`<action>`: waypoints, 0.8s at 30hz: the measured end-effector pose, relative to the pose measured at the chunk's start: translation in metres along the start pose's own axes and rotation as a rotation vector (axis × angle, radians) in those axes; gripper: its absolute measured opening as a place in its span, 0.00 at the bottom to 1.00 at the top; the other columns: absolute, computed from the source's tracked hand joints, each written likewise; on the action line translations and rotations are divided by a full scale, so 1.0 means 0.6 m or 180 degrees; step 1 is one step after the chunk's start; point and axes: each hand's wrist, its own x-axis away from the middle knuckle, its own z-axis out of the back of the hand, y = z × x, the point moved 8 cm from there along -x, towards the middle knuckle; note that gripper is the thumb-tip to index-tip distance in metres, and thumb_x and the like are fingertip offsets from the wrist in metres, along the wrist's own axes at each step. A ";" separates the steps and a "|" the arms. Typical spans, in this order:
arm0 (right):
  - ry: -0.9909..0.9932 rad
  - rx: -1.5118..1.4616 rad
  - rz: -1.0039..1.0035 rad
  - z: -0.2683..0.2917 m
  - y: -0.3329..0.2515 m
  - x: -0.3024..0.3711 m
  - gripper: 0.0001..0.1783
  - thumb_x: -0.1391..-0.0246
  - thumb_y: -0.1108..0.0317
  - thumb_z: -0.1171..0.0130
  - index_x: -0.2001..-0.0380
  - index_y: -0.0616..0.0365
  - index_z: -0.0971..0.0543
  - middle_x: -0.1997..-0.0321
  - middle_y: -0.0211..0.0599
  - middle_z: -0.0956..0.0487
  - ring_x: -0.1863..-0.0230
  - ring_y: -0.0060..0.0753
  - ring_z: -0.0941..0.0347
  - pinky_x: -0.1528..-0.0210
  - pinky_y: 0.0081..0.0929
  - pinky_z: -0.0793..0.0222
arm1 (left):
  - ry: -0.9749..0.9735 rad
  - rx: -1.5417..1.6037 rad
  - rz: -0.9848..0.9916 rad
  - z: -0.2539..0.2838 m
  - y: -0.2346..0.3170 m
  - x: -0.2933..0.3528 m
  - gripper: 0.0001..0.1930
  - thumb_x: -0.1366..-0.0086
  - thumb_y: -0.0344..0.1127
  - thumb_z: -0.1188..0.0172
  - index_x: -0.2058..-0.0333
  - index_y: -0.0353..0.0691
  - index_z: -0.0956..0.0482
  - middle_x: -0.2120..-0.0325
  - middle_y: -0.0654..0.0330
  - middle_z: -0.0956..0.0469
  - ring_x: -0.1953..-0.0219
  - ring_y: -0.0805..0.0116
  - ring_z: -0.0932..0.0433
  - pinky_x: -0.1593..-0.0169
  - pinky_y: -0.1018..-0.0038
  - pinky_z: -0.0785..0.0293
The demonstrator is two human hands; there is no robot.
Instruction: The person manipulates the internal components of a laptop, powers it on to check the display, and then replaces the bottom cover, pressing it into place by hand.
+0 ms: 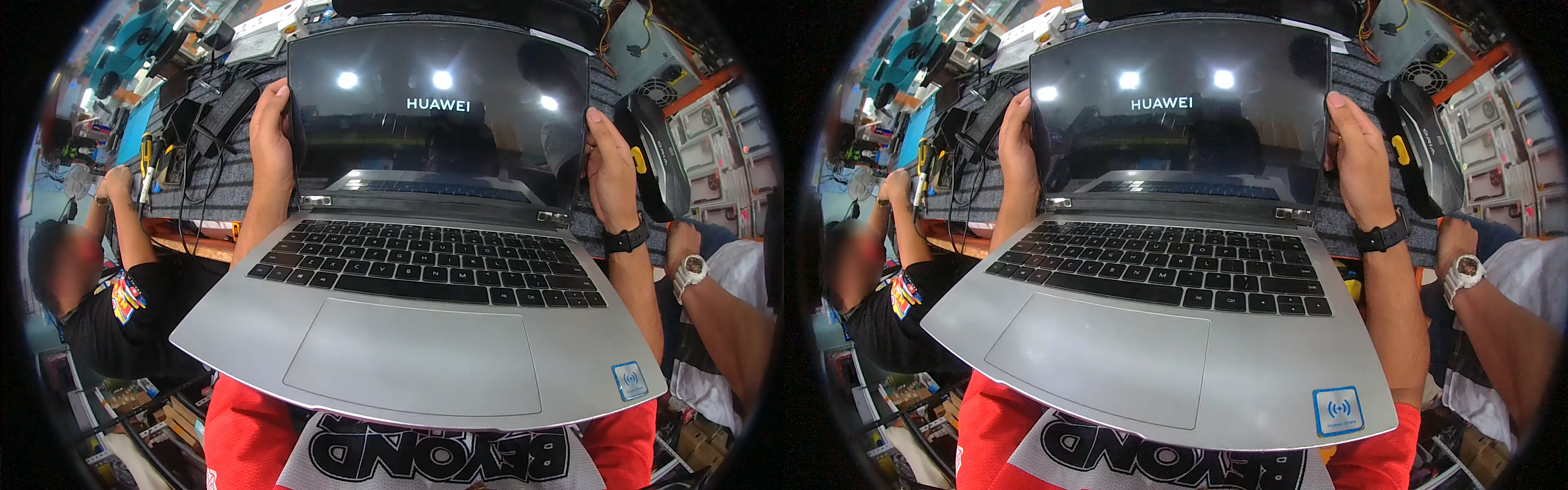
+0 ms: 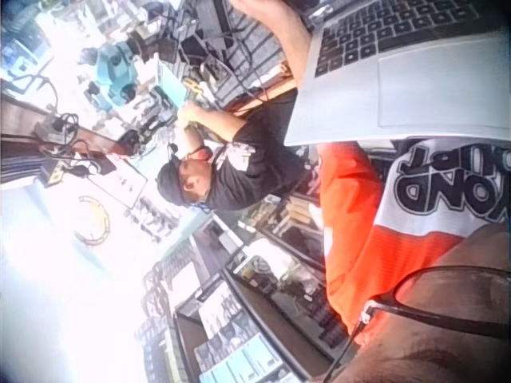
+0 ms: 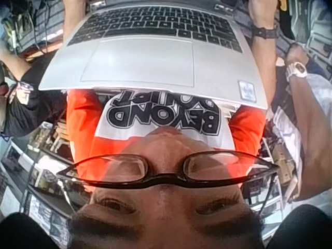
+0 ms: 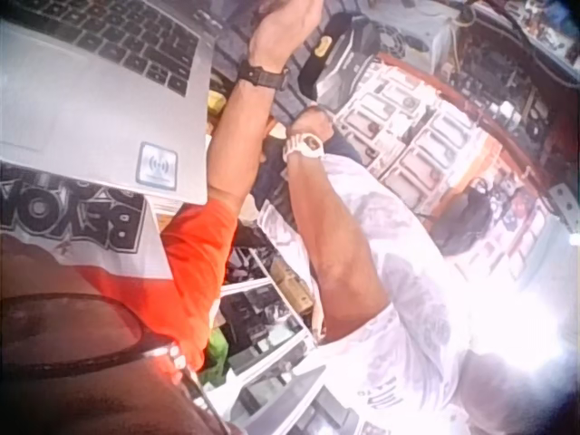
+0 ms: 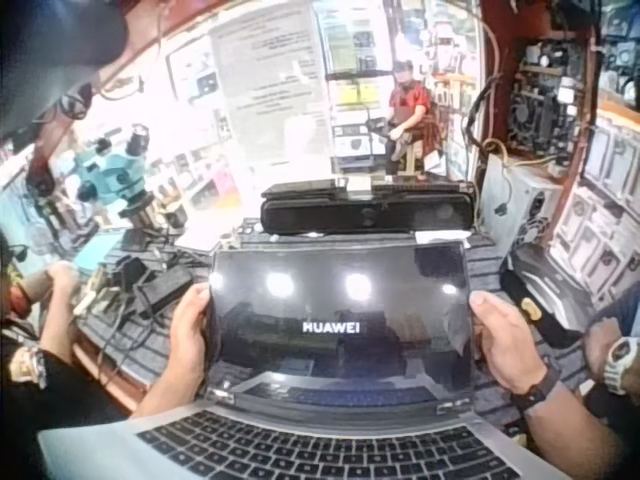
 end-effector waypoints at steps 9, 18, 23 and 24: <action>-0.0206 0.0082 -0.0091 -0.014 -0.013 0.003 0.21 0.30 0.53 0.51 0.46 0.56 0.24 0.74 0.16 0.32 0.76 0.09 0.40 0.74 0.14 0.45 | 0.0016 -0.0129 0.0107 -0.010 0.003 0.006 0.15 0.27 0.36 0.53 0.52 0.32 0.23 0.61 0.59 0.19 0.60 0.77 0.22 0.54 0.80 0.27; -0.0194 0.0064 -0.0182 -0.006 -0.002 0.001 0.21 0.30 0.52 0.51 0.47 0.56 0.25 0.74 0.15 0.32 0.75 0.09 0.40 0.73 0.14 0.45 | -0.0017 -0.0096 0.0191 -0.011 0.000 0.006 0.14 0.26 0.36 0.53 0.53 0.34 0.23 0.63 0.62 0.20 0.61 0.77 0.22 0.55 0.79 0.27; -0.0215 0.0041 -0.0167 -0.011 -0.008 0.004 0.20 0.30 0.52 0.51 0.47 0.56 0.25 0.75 0.15 0.33 0.75 0.09 0.41 0.74 0.14 0.45 | -0.0084 -0.0037 0.0201 -0.013 -0.005 0.003 0.14 0.27 0.36 0.52 0.53 0.34 0.23 0.63 0.62 0.20 0.62 0.77 0.23 0.55 0.80 0.27; -0.0220 0.0035 -0.0143 -0.010 -0.008 0.002 0.20 0.30 0.52 0.51 0.47 0.56 0.25 0.75 0.15 0.33 0.75 0.09 0.41 0.74 0.14 0.45 | -0.0062 -0.0022 0.0192 -0.011 -0.005 0.003 0.14 0.27 0.36 0.52 0.53 0.34 0.23 0.63 0.62 0.20 0.62 0.77 0.23 0.56 0.80 0.27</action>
